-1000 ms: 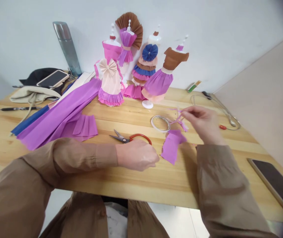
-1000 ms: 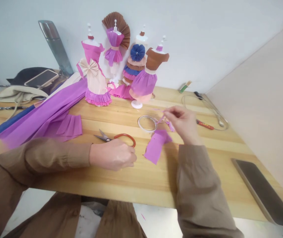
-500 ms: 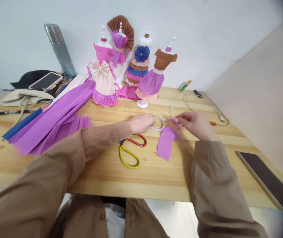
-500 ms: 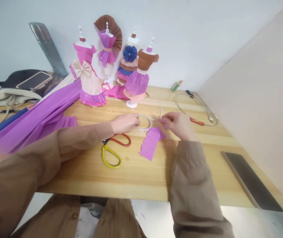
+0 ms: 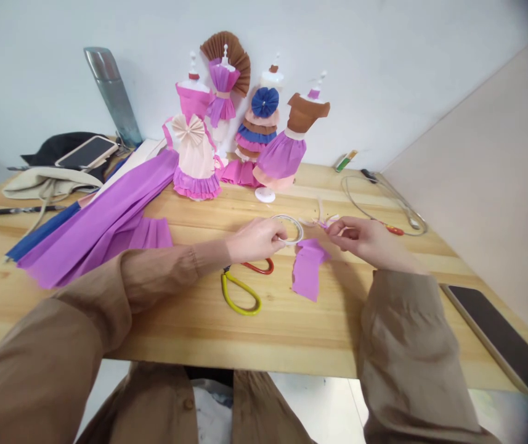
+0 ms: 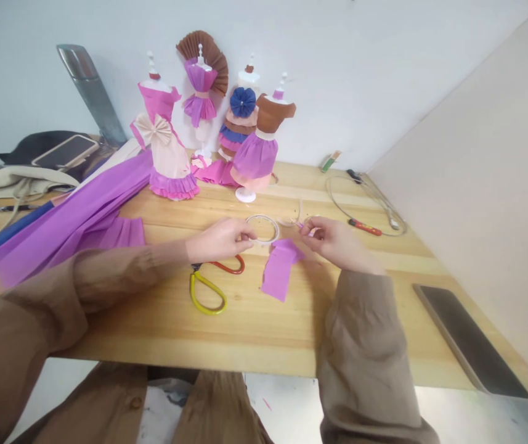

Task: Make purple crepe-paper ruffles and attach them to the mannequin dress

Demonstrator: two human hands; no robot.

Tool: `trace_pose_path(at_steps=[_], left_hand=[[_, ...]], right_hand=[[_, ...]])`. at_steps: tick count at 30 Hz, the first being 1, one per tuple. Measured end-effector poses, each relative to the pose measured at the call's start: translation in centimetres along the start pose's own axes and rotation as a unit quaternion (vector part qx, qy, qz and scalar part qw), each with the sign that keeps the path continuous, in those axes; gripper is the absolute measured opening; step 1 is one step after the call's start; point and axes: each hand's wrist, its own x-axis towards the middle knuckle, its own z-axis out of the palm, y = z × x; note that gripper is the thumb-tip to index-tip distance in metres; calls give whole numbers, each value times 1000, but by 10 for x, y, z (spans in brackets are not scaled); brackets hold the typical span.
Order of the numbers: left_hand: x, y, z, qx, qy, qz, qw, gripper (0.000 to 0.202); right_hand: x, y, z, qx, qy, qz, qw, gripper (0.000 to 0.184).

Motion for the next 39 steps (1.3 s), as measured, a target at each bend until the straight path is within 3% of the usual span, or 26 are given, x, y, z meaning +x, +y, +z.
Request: trace_pose_path(at_steps=[5,9,15,18,20,22,24,26,29,31,34,37,39], left_hand=[[-8,7,-3,-36,-26,-42,998,19],[-11,6,-7,-20,-16,-59,998,22],[-16,7,-1,-86,4,-102,991,27],[-9,3,-3,-29,68,-67,995,33],[-1,-7,-8,20,79,-16,997,41],[8,-19,-14,-17,-41,-34,998,33],[14,-31,-17,-70,-168,-72,981,24],[18,-37,-16,-80,-195,-35,977,19],[20,-38,-11,-35,-168,75,982,23],[22,-36,-9,35,-156,111,981,19],[22,-33,-9,155,-110,100,977,13],[16,-34,-16,218,-53,53,973,17],[9,-38,-25,251,-45,31,966,19]], right_hand=[[9,-7,13,2,-17,-15,1000,10],[1,-10,4,44,-30,2,999,12],[-11,-39,-5,234,1,25,972,21],[-6,-51,2,301,6,12,953,20],[-3,-53,7,323,1,1,946,20],[-2,-52,9,333,-3,-6,943,21],[-1,-51,11,339,-1,-11,941,23],[0,-50,13,348,5,-16,938,24],[1,-52,16,362,13,-21,932,24],[0,-55,16,370,9,-22,929,24],[-5,-58,12,380,-5,-27,925,26],[-10,-58,9,397,-13,-37,917,31],[-12,-58,8,408,-17,-44,912,34]])
